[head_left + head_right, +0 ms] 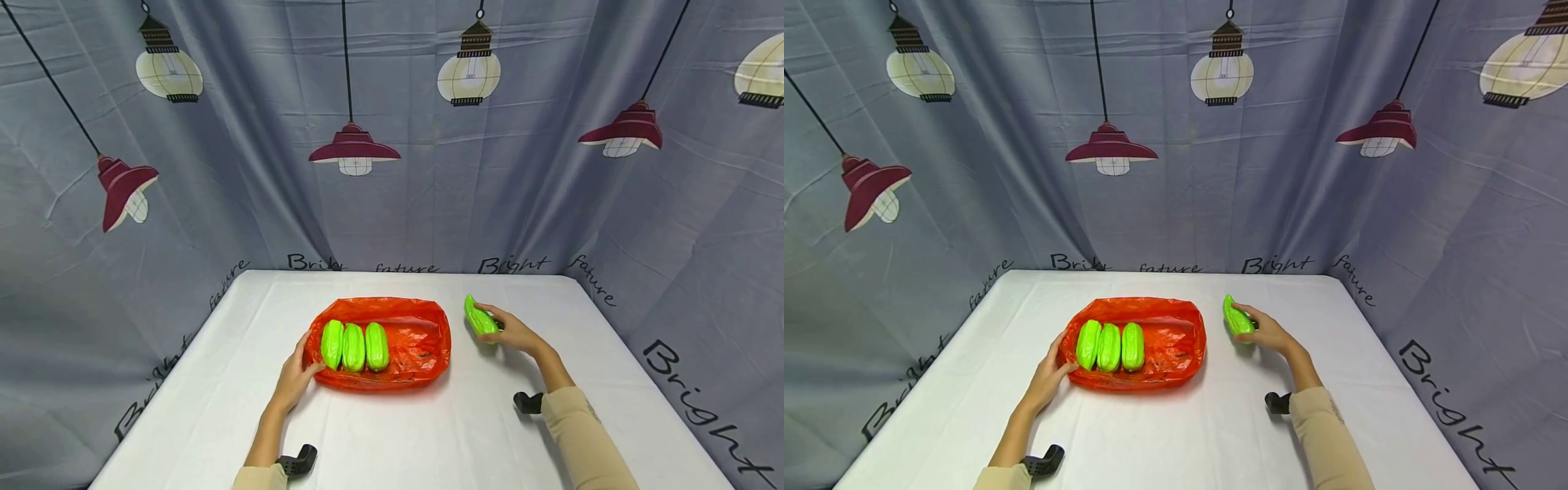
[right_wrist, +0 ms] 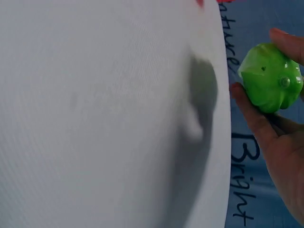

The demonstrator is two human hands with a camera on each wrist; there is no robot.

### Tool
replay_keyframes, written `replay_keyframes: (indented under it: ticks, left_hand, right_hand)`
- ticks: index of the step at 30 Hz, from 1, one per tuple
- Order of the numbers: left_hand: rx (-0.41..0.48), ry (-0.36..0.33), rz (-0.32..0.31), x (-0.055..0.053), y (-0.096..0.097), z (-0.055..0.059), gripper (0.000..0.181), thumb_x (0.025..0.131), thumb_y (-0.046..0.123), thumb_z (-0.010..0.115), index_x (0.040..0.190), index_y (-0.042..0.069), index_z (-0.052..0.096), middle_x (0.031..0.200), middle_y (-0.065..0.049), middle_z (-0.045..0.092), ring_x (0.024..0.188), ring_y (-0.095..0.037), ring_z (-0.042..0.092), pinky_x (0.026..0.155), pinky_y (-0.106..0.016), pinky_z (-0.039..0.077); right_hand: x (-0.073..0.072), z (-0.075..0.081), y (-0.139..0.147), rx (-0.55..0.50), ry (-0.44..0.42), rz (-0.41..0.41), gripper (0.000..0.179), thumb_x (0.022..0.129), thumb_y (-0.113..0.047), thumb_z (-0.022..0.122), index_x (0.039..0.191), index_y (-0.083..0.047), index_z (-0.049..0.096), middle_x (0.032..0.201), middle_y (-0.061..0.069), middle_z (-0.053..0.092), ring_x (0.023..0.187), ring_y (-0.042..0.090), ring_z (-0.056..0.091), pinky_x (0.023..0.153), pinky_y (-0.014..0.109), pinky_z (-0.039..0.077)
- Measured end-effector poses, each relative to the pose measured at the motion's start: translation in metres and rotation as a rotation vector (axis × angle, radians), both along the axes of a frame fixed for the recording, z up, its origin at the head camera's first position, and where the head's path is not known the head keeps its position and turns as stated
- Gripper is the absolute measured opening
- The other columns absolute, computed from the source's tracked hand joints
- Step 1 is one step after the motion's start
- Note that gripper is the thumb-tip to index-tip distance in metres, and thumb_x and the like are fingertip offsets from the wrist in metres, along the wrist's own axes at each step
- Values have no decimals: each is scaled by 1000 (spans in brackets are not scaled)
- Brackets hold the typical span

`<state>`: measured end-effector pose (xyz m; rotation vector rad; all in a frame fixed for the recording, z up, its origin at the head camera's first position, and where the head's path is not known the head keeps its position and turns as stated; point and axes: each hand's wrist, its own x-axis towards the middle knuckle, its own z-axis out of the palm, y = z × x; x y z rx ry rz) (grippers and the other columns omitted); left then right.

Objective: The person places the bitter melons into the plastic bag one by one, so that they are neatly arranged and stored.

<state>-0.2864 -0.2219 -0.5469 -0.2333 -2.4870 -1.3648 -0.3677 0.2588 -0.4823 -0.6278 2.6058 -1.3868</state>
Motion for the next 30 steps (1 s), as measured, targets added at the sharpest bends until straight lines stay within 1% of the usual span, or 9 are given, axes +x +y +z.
replay_keyframes:
  ticks: [3, 5, 11, 14, 17, 21, 24, 27, 30]
  left_hand:
    - [-1, -5, 1, 0, 0, 2, 76, 79, 17, 63, 145, 14, 27, 136, -24, 41, 123, -41, 39, 100, -57, 27]
    - [-1, -3, 4, 1, -1, 3, 76, 79, 17, 63, 145, 14, 27, 136, -24, 42, 123, -41, 40, 99, -57, 28]
    - [4, 9, 4, 1, -1, 3, 75, 79, 17, 64, 145, 14, 28, 135, -25, 43, 122, -42, 40, 99, -58, 28]
    - [5, 2, -2, 0, -1, 2, 76, 79, 17, 64, 145, 14, 27, 136, -25, 42, 123, -42, 39, 99, -59, 28]
    - [7, -5, -5, 0, -1, 2, 76, 79, 17, 64, 145, 15, 27, 136, -25, 41, 123, -42, 39, 99, -59, 27]
    - [6, 2, -5, 0, 0, 1, 76, 79, 17, 64, 145, 15, 27, 136, -25, 42, 123, -42, 39, 99, -59, 28]
    - [5, 14, -5, 1, 0, 2, 76, 78, 17, 64, 145, 14, 28, 135, -25, 43, 122, -42, 41, 98, -58, 28]
    - [2, 18, -6, 1, 0, 1, 76, 78, 17, 64, 145, 14, 28, 135, -25, 43, 121, -42, 41, 98, -58, 29]
    - [4, 12, -8, 1, 0, 1, 75, 79, 18, 64, 145, 14, 28, 135, -24, 43, 122, -42, 40, 98, -59, 28]
  right_hand:
    - [11, 17, -13, -43, 6, -5, 75, 78, -11, 72, 142, -5, 33, 131, 29, 41, 112, 40, 45, 89, 48, 39]
    - [18, 28, -23, -65, 11, -27, 77, 77, -12, 73, 142, -4, 33, 129, 30, 43, 113, 43, 46, 89, 50, 41]
    - [27, 46, -58, -115, 93, -67, 78, 77, -11, 73, 143, -5, 32, 125, 29, 47, 109, 40, 51, 83, 44, 48]
    - [34, 55, -75, -114, 140, -60, 77, 77, -12, 74, 142, -7, 33, 121, 26, 51, 104, 38, 54, 82, 44, 48]
    - [41, 64, -90, -100, 183, -40, 77, 77, -15, 75, 142, -8, 35, 122, 24, 52, 103, 36, 55, 83, 45, 48]
    - [50, 75, -107, -104, 212, -10, 76, 76, -16, 75, 141, -8, 35, 120, 22, 54, 101, 34, 57, 81, 43, 49]
    - [52, 74, -119, -117, 226, 14, 76, 76, -14, 75, 141, -8, 35, 118, 22, 55, 101, 34, 58, 79, 42, 50]
    - [48, 63, -128, -112, 225, 35, 78, 75, -18, 76, 141, -12, 36, 116, 19, 57, 101, 31, 58, 80, 40, 50]
    - [43, 49, -136, -94, 203, 29, 80, 73, -25, 77, 142, -20, 36, 116, 14, 58, 102, 26, 58, 81, 37, 51]
